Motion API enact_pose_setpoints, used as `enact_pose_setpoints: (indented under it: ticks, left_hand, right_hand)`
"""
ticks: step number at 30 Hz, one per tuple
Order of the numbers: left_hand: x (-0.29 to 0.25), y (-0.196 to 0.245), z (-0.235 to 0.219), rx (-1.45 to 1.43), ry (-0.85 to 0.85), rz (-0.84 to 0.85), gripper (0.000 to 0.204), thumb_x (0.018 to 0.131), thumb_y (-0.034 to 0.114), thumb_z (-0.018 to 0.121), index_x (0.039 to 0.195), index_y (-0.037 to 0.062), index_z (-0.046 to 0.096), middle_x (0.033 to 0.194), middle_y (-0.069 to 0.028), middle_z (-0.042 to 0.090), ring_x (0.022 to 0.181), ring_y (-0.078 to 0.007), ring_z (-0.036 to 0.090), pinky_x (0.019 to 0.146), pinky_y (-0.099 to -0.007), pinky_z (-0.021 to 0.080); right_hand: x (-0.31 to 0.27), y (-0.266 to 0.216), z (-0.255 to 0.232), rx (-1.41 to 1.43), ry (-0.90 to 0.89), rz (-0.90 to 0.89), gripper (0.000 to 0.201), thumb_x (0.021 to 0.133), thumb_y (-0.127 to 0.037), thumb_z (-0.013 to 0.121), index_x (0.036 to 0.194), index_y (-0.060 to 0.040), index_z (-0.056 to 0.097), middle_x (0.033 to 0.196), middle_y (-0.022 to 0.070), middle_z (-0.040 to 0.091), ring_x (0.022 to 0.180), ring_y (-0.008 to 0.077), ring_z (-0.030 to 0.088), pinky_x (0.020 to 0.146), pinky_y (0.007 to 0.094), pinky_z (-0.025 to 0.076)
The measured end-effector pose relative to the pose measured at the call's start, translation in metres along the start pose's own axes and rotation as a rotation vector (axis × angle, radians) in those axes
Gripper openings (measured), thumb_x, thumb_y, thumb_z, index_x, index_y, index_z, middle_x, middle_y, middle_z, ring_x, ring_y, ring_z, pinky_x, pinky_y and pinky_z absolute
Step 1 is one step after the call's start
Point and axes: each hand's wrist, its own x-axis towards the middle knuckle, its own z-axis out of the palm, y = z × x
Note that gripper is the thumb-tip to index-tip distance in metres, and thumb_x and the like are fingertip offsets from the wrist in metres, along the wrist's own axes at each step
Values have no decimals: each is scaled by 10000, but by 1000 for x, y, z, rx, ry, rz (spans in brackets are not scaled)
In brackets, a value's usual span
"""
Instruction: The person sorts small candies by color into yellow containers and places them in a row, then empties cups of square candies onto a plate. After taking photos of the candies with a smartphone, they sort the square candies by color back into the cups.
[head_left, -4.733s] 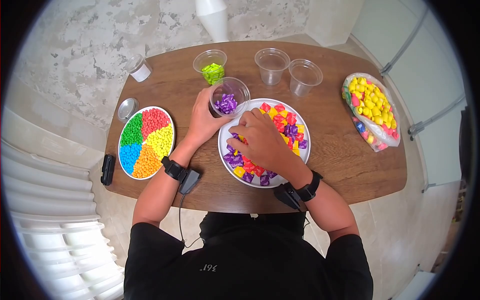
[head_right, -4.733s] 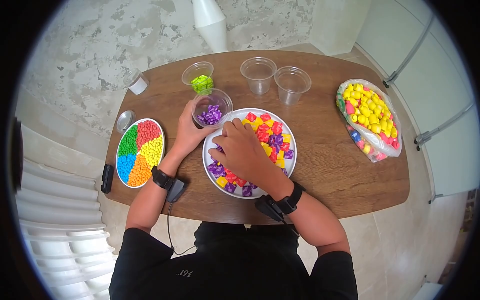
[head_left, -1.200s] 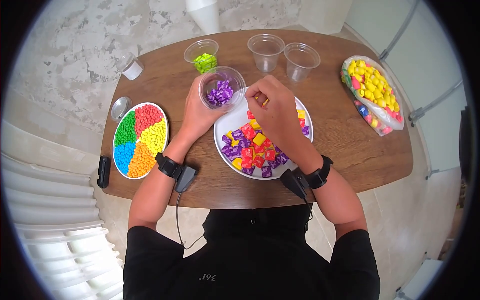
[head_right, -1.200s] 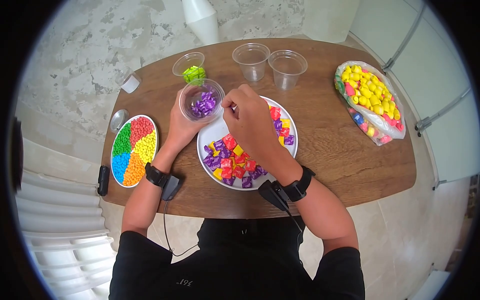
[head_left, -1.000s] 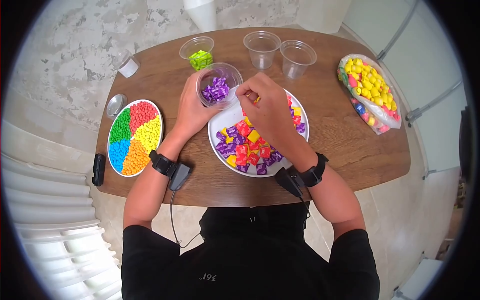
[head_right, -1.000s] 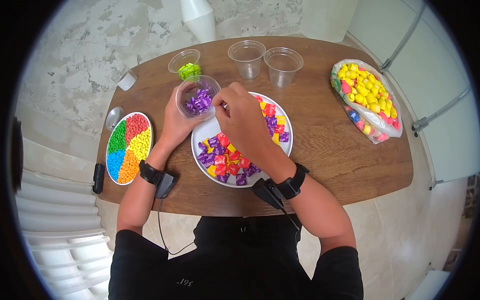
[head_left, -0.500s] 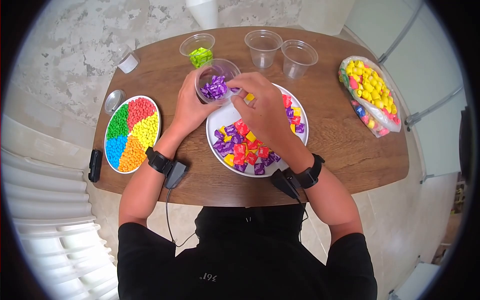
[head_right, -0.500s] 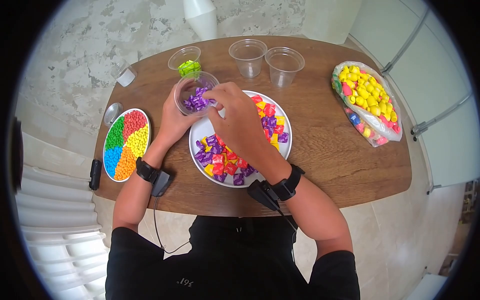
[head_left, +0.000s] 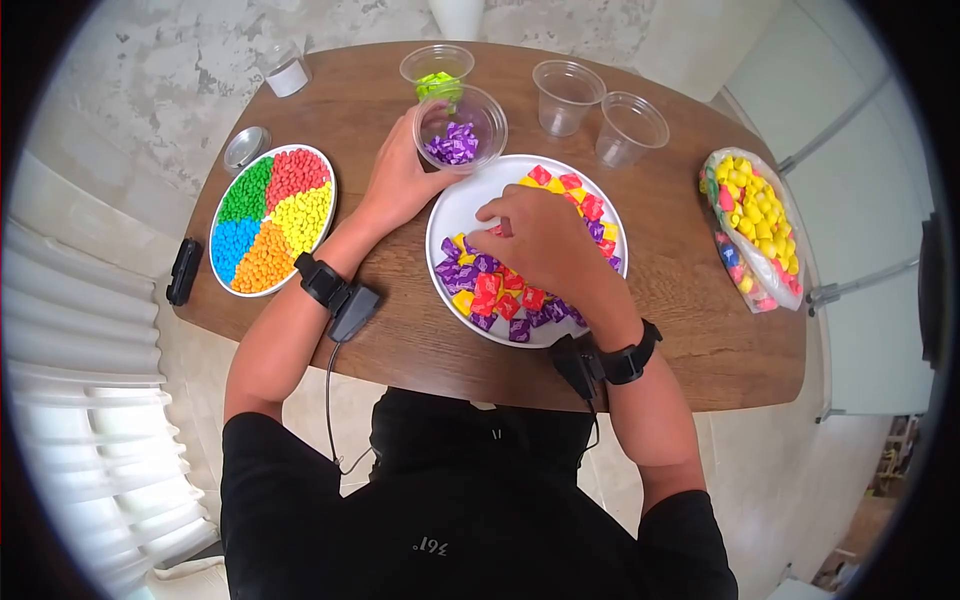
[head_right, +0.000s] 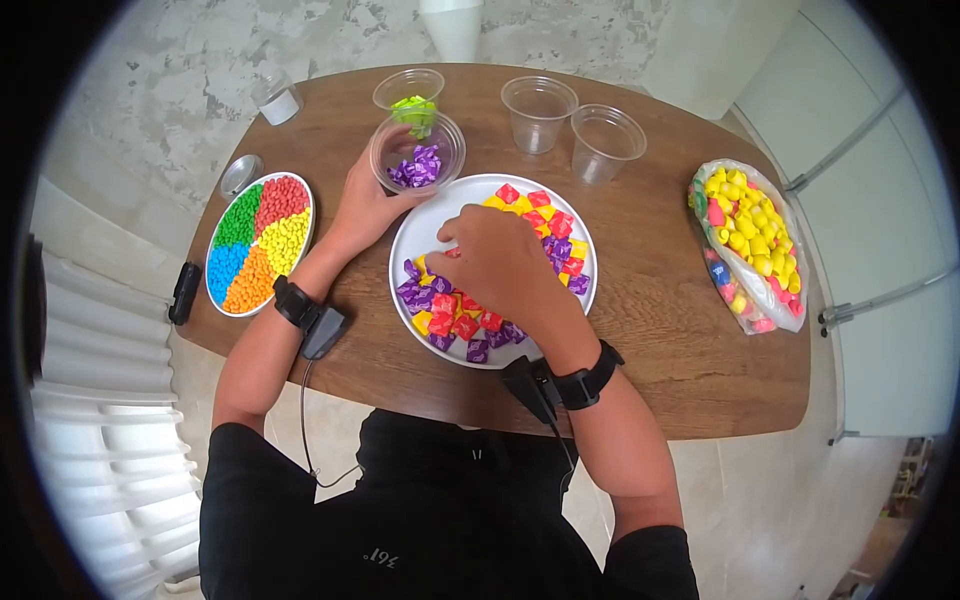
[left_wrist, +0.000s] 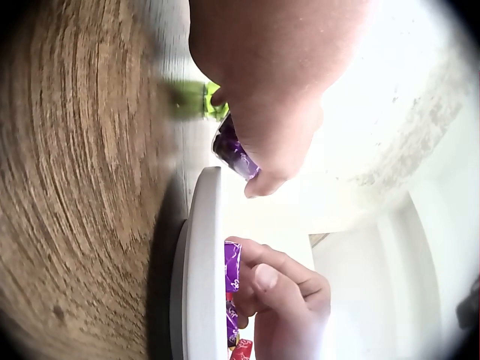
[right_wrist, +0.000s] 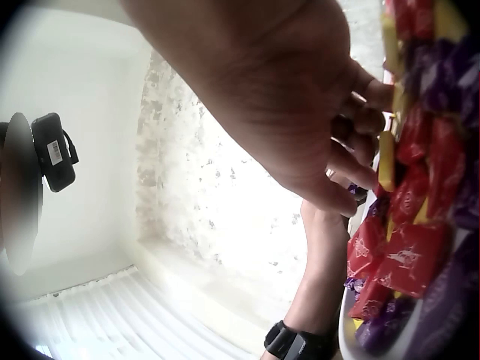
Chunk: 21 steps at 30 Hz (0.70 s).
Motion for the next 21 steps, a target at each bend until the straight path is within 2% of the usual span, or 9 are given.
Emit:
enact_pose_setpoints:
  ticks: [2,4,6,9,12,15,17,18,21]
  left_hand:
    - [1,1,-1,24,-6,-5,853,752,164,923,1484,15,510,1397,-152,628,1298,-272,626,1093,-412,501]
    - [1,3,-2,50,-24,-10,857,748,164,925,1483,15,511,1398,-153,627,1300,-272,625,1093,-411,501]
    - [1,4,-1,37,-28,-7,845,735,198,923,1466,43,528,1377,-165,636,1304,-318,620,1120,-438,480]
    - [0,1,1,40,-62,34,837,724,189,926,1455,43,544,1366,-164,642,1292,-315,624,1121,-436,479]
    - [-1,3,1,-7,-58,19,813,724,177,921,1440,40,559,1359,-163,647,1291,-312,623,1123,-431,478]
    - [-2,4,1,-28,-47,43,794,727,162,912,1431,37,565,1351,-162,649,1290,-314,620,1117,-428,480]
    - [-2,5,1,-28,-41,61,789,725,156,910,1426,37,568,1347,-161,650,1286,-318,619,1114,-428,481]
    - [-2,6,1,-24,-40,74,784,724,151,908,1422,36,570,1342,-159,651,1283,-321,618,1111,-428,482]
    - [-3,7,1,-23,-28,72,782,721,145,905,1420,37,570,1329,-160,651,1271,-330,618,1107,-430,481]
  right_hand:
    - [-3,8,7,-71,42,-118,293,862,-290,767,987,-29,810,883,156,717,813,325,701,771,430,539]
    - [-2,6,8,-41,23,-94,289,857,-289,770,979,-29,806,883,156,712,819,324,700,779,434,539]
    - [-1,3,9,-6,5,-70,286,852,-288,773,970,-29,803,882,156,707,826,323,700,787,439,540]
    - [1,-1,9,8,-11,-35,267,840,-269,785,940,-22,776,868,153,701,817,317,698,779,434,538]
    - [1,-6,10,33,14,-68,229,826,-217,804,911,-16,734,849,139,693,762,285,680,723,404,534]
    - [4,-13,7,132,22,-6,193,816,-143,815,912,-14,708,808,109,674,704,235,651,661,363,518]
    - [5,-14,8,160,201,-103,167,827,-96,812,919,-7,705,778,82,662,676,187,629,635,325,508]
    - [6,-15,8,155,196,-109,167,827,-96,812,919,-7,705,778,82,662,676,187,629,635,325,508]
    - [7,-16,7,208,289,-84,141,833,-73,783,920,-17,687,811,111,680,714,246,670,656,373,528]
